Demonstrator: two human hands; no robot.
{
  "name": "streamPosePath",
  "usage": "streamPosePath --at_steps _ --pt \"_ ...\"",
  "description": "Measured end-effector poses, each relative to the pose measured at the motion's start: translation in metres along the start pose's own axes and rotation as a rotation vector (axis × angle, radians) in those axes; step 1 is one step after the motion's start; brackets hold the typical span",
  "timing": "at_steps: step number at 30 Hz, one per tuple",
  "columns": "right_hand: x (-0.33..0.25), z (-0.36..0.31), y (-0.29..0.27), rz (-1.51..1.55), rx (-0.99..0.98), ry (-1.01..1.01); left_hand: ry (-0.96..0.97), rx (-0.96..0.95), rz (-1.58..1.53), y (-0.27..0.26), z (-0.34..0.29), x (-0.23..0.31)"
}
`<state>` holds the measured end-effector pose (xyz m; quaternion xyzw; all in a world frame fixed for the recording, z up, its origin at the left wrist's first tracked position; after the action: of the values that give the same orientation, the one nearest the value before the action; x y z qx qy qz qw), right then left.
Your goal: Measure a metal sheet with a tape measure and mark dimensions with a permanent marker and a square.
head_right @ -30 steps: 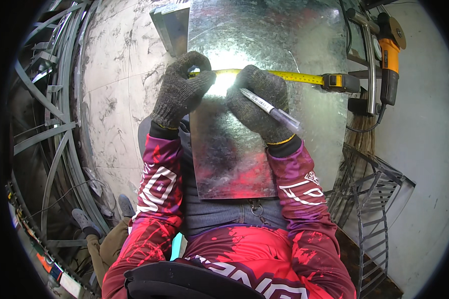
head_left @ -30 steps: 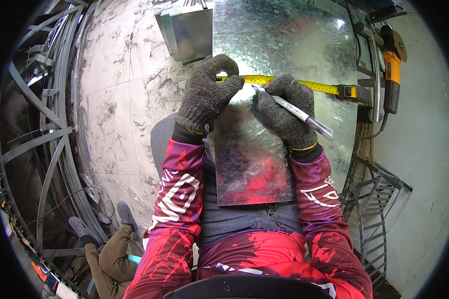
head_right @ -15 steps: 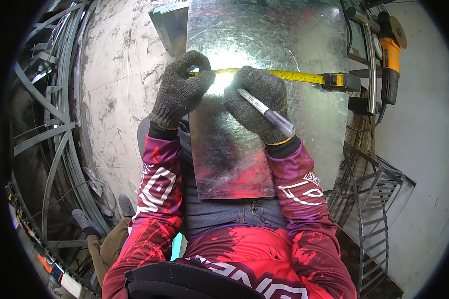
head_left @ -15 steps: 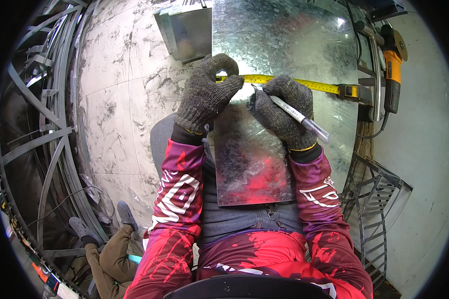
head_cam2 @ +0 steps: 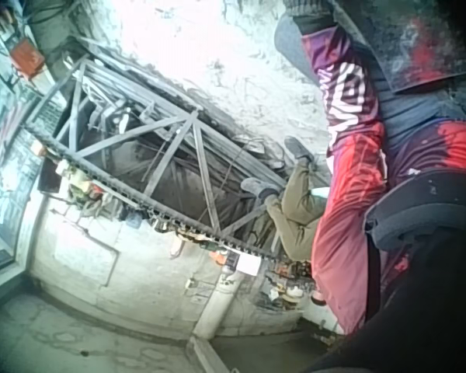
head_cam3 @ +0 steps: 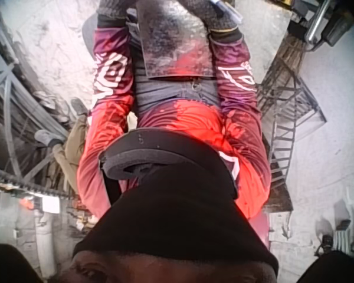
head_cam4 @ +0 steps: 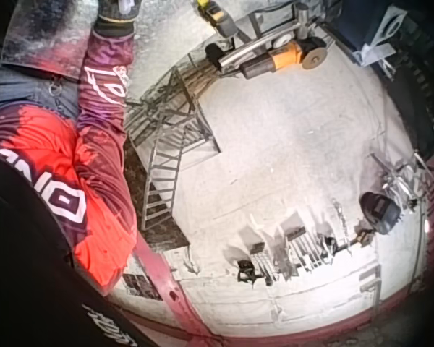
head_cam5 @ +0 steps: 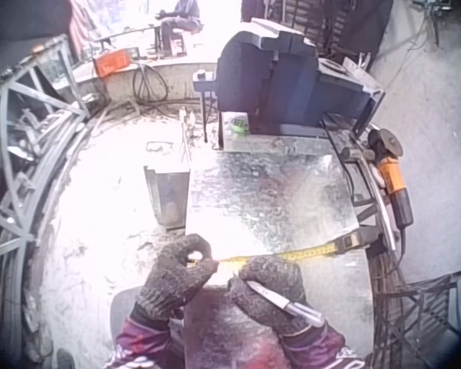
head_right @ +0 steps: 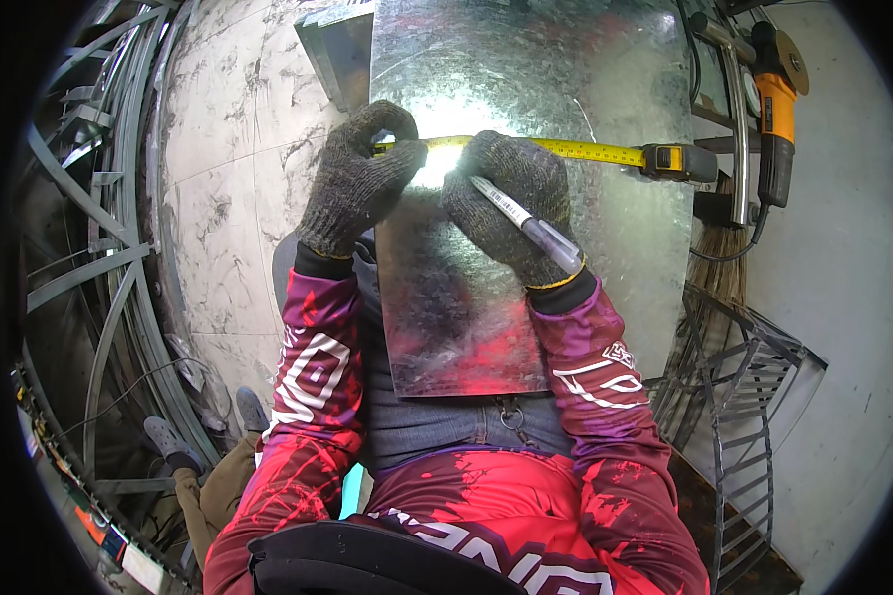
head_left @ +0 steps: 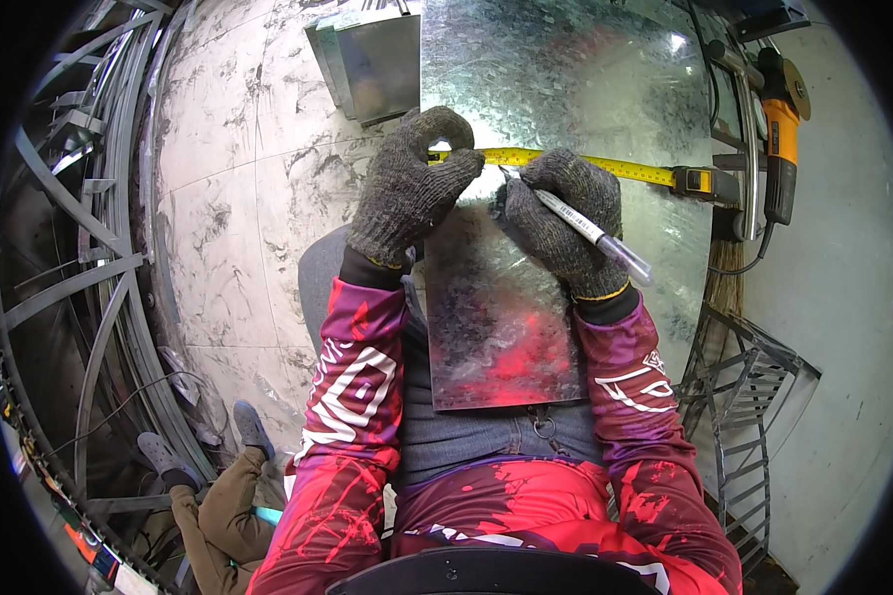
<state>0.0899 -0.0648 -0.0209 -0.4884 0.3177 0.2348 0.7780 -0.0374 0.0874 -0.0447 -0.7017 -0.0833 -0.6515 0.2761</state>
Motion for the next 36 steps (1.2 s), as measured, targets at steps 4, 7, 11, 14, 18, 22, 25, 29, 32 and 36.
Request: streamPosePath --at_steps 4,7,11,14,18,22,25,29,32,36 --pt "0.0003 0.0 0.002 -0.015 0.0 -0.028 0.005 0.0 0.008 -0.0012 -0.0018 -0.001" --pt "0.0005 -0.0006 0.0016 0.024 0.009 -0.012 0.024 -0.012 0.042 -0.0008 -0.0015 -0.0003" --pt "-0.0023 0.0015 -0.0004 -0.037 -0.006 -0.029 0.026 -0.014 0.084 -0.0021 -0.0014 0.0018" --pt "0.0 0.0009 -0.0007 -0.046 -0.008 -0.014 0.04 -0.016 0.108 -0.0018 -0.0002 0.0018" --pt "-0.0002 0.0014 0.0009 -0.034 -0.02 0.01 0.038 -0.023 0.059 -0.0028 -0.0009 -0.002" --pt "-0.0043 0.0024 0.0005 -0.068 0.026 -0.093 0.021 -0.018 0.045 -0.0023 -0.0021 0.0001" --pt "-0.0037 0.0018 -0.0014 -0.08 0.044 -0.086 0.007 -0.018 0.017 -0.0013 -0.0011 0.0036" --pt "-0.0038 0.0033 -0.0003 -0.066 0.003 -0.04 0.01 -0.026 0.026 -0.0022 -0.0016 0.0011" --pt "-0.0007 0.0022 -0.0002 -0.029 0.014 -0.01 0.013 -0.025 -0.01 -0.001 -0.0007 -0.0012" --pt "-0.0009 0.0022 0.0005 -0.021 -0.008 0.012 0.015 -0.012 0.062 -0.0023 -0.0019 0.0007"
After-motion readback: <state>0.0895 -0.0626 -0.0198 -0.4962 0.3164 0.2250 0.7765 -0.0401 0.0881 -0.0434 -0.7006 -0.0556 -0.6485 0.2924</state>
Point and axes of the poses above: each hand's wrist, its own z-axis towards the middle knuckle, its own y-axis out of the palm, x = y × z, the point moved 1 cm from there along z, towards the middle knuckle, and after that the axes turned 9 degrees about -x, right-handed, at the moved point
